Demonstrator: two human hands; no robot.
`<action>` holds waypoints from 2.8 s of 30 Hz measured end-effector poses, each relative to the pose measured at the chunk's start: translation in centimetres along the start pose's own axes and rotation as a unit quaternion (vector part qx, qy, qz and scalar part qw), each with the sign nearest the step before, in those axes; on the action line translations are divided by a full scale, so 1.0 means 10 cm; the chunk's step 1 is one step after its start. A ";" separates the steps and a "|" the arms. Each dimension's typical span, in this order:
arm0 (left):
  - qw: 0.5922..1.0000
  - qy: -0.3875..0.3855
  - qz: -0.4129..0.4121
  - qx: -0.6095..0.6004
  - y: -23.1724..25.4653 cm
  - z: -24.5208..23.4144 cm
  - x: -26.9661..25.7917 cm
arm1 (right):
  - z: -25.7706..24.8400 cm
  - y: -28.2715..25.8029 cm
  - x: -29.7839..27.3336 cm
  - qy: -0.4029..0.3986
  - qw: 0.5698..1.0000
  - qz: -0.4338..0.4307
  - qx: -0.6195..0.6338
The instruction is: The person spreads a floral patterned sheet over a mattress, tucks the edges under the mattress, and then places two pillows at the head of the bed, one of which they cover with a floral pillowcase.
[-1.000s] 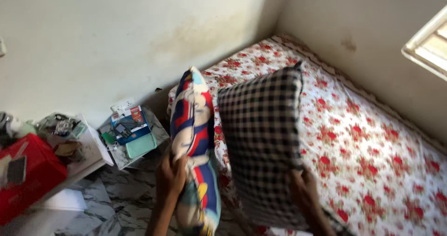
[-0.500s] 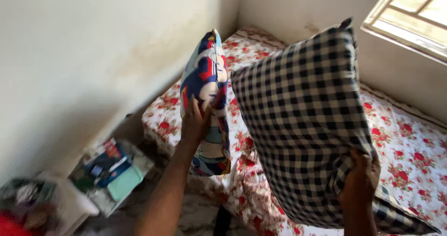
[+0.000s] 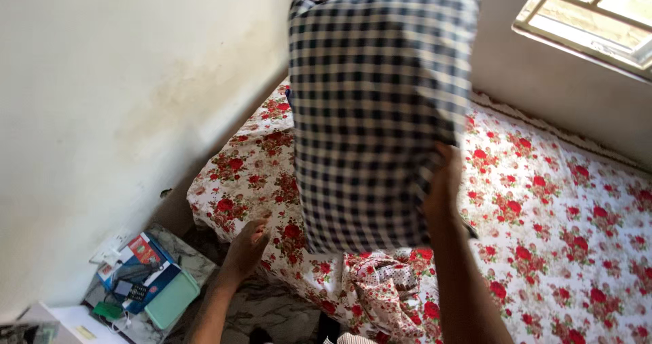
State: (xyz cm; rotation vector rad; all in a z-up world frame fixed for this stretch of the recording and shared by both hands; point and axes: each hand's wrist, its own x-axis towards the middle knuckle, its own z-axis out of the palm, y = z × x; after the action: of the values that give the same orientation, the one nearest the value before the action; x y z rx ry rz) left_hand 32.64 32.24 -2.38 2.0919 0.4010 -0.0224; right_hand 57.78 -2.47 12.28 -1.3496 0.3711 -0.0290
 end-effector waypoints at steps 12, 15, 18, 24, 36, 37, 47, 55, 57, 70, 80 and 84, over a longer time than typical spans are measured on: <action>0.981 -0.036 -0.056 -0.184 0.31 -0.19 0.28 | 0.39 2.77 0.78 -0.336 0.861 -0.036 -0.380; 0.983 -0.060 -0.073 -0.159 0.50 -0.05 0.49 | 0.24 2.90 0.66 -0.308 0.874 -0.082 -0.366; 0.976 -0.080 -0.031 -0.198 0.66 0.15 0.58 | -0.10 2.82 0.56 -0.313 0.841 0.040 -0.439; 0.960 -0.117 0.004 -0.254 0.90 0.66 0.73 | -1.16 2.93 0.51 -0.186 0.947 0.013 -0.260; 0.938 -0.172 0.036 -0.298 1.14 1.55 0.52 | -2.39 3.91 -0.31 -0.224 0.691 0.050 -0.686; 0.946 -0.179 0.027 -0.268 1.13 1.56 0.49 | -2.43 3.93 -0.40 -0.225 0.690 0.052 -0.686; 0.956 -0.179 -0.003 -0.234 0.81 1.29 0.20 | -2.12 2.78 -0.32 -0.095 0.888 0.028 -0.449; 0.921 -0.212 0.079 -0.318 1.03 0.59 -0.01 | -0.83 0.61 -1.16 -0.270 0.961 0.052 -0.029; 0.902 -0.212 0.114 -0.359 1.18 0.29 -0.12 | -0.45 0.20 -1.47 -0.334 0.940 0.035 -0.055; 0.993 0.011 0.069 -0.093 0.80 -0.80 -0.87 | 1.14 -0.33 -2.42 -0.431 0.897 0.013 0.096; 0.959 0.077 -0.047 -0.267 -0.50 -0.93 -0.78 | 1.39 -0.05 -2.48 -0.460 0.886 -0.011 0.052; 0.916 0.107 -0.006 -0.386 -0.44 -1.15 -0.79 | 1.45 0.19 -2.29 -0.479 0.865 -0.074 -0.133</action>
State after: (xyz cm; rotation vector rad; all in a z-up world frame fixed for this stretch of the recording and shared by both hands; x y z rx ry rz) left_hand 22.21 41.78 1.49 1.3068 0.4608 0.3151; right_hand 39.89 17.02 18.50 -1.4889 -0.5944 0.5696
